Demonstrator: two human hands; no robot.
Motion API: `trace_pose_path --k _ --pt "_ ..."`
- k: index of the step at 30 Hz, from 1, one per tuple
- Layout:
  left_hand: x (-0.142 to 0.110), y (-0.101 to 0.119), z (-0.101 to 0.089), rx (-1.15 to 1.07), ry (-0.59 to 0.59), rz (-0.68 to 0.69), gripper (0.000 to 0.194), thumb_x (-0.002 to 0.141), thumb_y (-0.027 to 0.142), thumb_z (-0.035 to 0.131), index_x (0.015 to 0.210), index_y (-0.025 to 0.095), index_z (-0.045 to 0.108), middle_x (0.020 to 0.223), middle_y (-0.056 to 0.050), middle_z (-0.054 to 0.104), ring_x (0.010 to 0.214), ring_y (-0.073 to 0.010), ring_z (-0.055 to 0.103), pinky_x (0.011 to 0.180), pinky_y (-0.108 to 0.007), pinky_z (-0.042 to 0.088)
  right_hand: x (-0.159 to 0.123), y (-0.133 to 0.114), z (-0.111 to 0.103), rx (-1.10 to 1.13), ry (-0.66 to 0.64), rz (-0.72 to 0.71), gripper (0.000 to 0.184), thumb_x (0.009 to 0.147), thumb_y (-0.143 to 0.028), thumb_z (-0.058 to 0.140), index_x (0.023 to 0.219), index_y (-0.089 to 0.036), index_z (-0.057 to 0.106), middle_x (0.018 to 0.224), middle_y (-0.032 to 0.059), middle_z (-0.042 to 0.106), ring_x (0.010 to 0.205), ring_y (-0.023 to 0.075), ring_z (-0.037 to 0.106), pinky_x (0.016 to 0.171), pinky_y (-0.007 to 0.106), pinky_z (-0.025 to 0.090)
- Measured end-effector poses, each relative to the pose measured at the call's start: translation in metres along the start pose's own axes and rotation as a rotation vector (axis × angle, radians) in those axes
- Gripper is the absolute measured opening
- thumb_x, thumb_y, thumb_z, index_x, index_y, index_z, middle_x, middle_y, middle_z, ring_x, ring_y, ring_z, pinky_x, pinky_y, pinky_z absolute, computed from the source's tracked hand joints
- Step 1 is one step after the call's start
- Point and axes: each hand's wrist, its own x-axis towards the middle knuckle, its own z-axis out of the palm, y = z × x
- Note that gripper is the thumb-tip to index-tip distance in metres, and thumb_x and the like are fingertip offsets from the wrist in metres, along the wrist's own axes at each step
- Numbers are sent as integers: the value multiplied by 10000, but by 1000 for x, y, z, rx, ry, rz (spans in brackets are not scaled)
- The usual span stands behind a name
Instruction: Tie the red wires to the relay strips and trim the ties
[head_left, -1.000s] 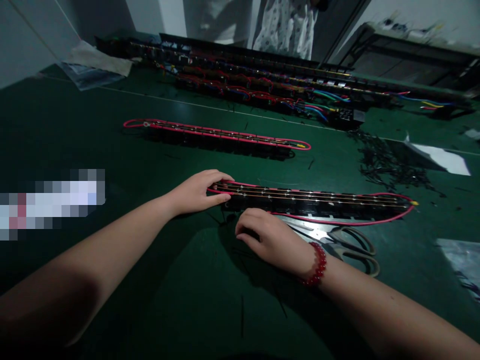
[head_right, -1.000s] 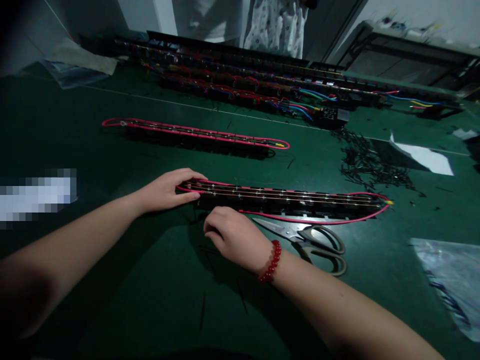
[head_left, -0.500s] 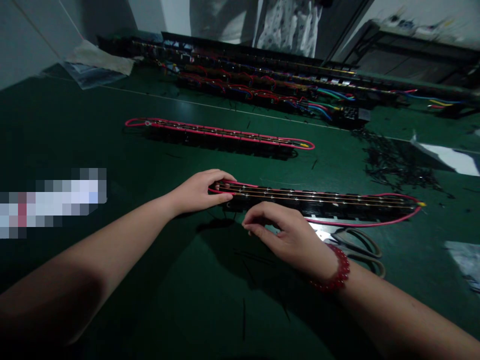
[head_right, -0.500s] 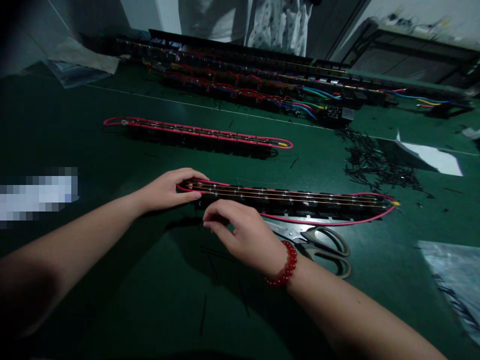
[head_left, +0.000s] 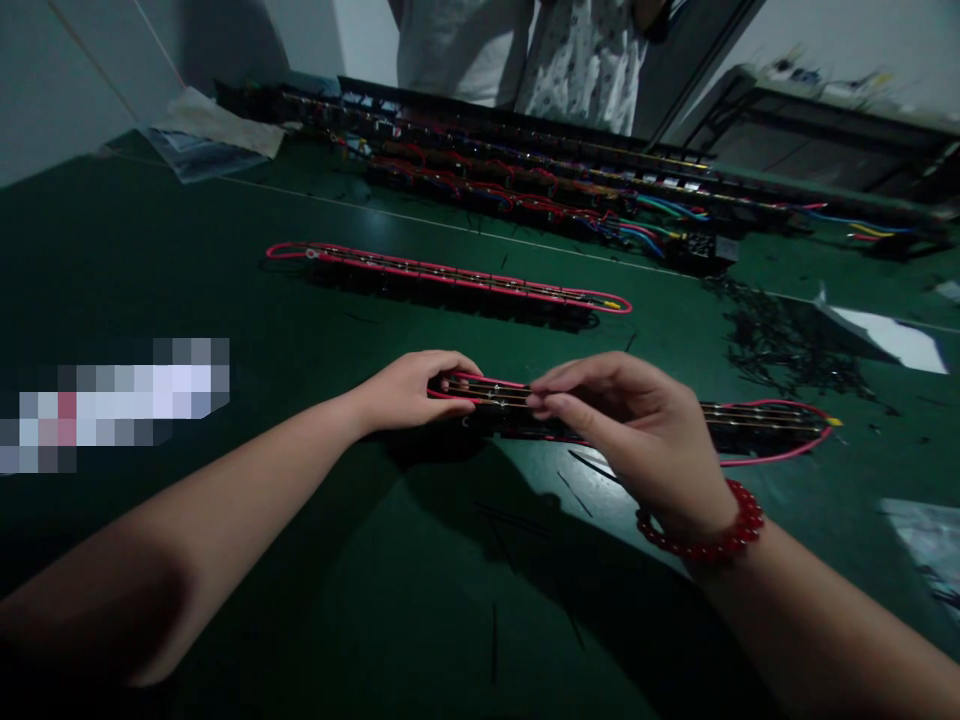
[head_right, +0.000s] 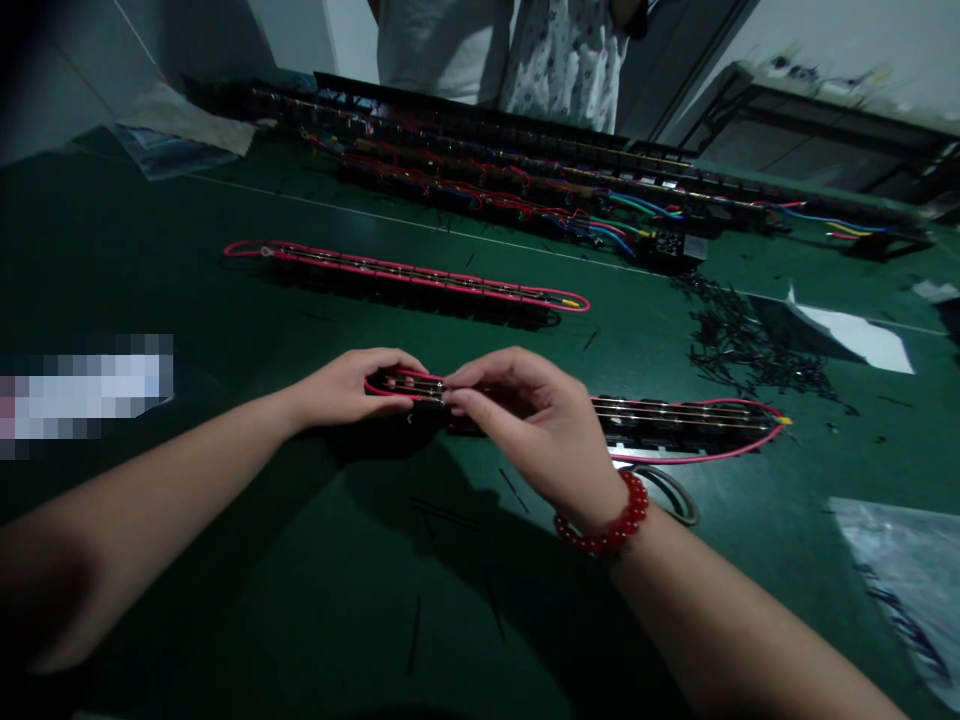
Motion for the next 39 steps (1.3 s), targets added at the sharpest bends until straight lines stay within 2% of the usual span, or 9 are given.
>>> trace_pose_path --k 3,5,10,17,30,34,39 --pt "0 1 1 -59 -12 -31 372 826 425 696 1126 214 640 1086 -56 704 967 -215 676 832 -338 530 16 7 5 58 100 -17 112 833 -249 721 888 -215 630 937 11 722 819 132 713 778 298 622" --pt "0 1 1 -95 -7 -47 356 813 361 697 1131 212 636 1109 -57 704 989 -212 678 865 -343 530 25 17 10 108 115 -24 133 834 -258 715 907 -214 612 972 10 705 844 128 705 786 291 613" --pt "0 1 2 -54 10 -30 371 792 300 689 1151 215 646 1145 -62 699 1026 -223 668 893 -363 522 27 38 16 128 47 -58 105 831 -227 711 867 -200 617 913 0 663 788 103 671 758 263 584" --pt "1 0 1 -80 -14 -37 374 793 316 716 1138 195 641 1105 -56 691 984 -208 667 835 -323 515 21 40 9 169 29 -135 89 833 -158 708 871 -220 657 897 -2 670 776 102 660 724 242 562" --pt "2 1 1 -62 -11 -42 374 812 344 722 1142 184 647 1123 -65 698 1016 -218 657 868 -334 501 19 40 13 -21 -58 -187 44 847 -201 684 857 -199 641 870 42 674 787 147 673 711 282 570" --pt "2 2 0 -31 -8 -32 366 819 355 717 1134 181 651 1129 -70 697 1022 -222 655 875 -341 495 17 42 13 -101 -87 -239 29 854 -184 668 876 -196 654 897 55 685 817 157 682 729 295 576" --pt "2 2 0 34 3 5 369 827 408 703 1121 194 643 1119 -64 695 1019 -224 645 867 -337 488 16 43 12 -212 -115 -370 113 817 -118 685 889 -204 670 891 43 706 819 156 686 733 290 571"
